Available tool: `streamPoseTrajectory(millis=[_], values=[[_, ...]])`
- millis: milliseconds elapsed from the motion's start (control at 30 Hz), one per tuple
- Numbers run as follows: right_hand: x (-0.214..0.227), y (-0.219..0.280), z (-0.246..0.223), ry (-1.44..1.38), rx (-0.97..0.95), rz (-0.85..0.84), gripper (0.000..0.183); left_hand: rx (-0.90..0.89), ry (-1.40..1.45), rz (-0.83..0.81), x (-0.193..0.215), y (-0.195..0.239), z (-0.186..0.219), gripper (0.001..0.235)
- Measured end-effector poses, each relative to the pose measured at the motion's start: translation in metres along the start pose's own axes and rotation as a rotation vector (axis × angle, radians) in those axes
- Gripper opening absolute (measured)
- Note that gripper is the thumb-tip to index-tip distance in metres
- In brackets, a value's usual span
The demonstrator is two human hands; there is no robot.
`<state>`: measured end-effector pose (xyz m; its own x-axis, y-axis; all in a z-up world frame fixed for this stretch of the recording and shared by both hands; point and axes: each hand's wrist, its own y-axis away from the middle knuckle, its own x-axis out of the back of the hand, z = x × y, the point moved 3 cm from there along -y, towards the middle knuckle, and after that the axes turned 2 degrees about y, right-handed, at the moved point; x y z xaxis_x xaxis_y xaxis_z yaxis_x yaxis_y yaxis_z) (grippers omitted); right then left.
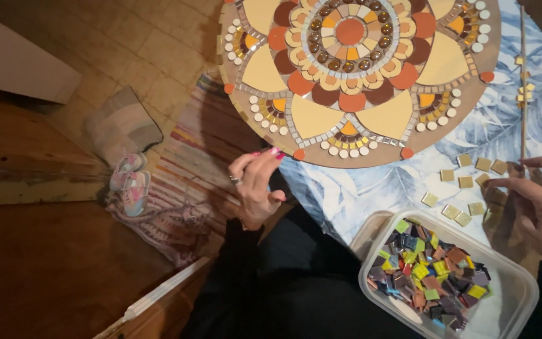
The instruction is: The person sits at a table with a round mosaic mandala board and rummages through a plastic container of small colorful mosaic tiles, picking out and setting aside selected tiles on the tablecloth. They occasionally hold up individual tiles to view them before placing them with the others.
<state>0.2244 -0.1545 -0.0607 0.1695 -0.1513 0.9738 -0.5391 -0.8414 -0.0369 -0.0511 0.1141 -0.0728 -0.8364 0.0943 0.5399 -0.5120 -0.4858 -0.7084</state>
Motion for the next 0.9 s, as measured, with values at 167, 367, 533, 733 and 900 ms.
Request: streamPoseTrajectory(millis=[167, 367, 533, 733, 900], values=[[0.012, -0.001, -0.011, 0.151, 0.031, 0.017, 0.044, 0.003, 0.019, -0.010, 0.001, -0.002, 0.004, 0.062], [0.007, 0.002, 0.001, 0.419, -0.029, -0.053, 0.037, -0.121, 0.113, 0.050, -0.011, 0.004, 0.017, 0.059], [0.020, 0.001, -0.016, 0.318, 0.021, -0.004, 0.044, -0.266, 0.372, 0.110, -0.023, 0.011, 0.044, 0.052], [0.037, -0.002, -0.034, 0.228, 0.089, 0.150, 0.028, -0.200, 0.485, -0.132, -0.012, -0.012, 0.071, 0.043], [0.035, -0.001, -0.030, 0.221, 0.105, 0.142, 0.031, -0.083, 0.433, -0.508, -0.012, -0.029, 0.082, 0.034]])
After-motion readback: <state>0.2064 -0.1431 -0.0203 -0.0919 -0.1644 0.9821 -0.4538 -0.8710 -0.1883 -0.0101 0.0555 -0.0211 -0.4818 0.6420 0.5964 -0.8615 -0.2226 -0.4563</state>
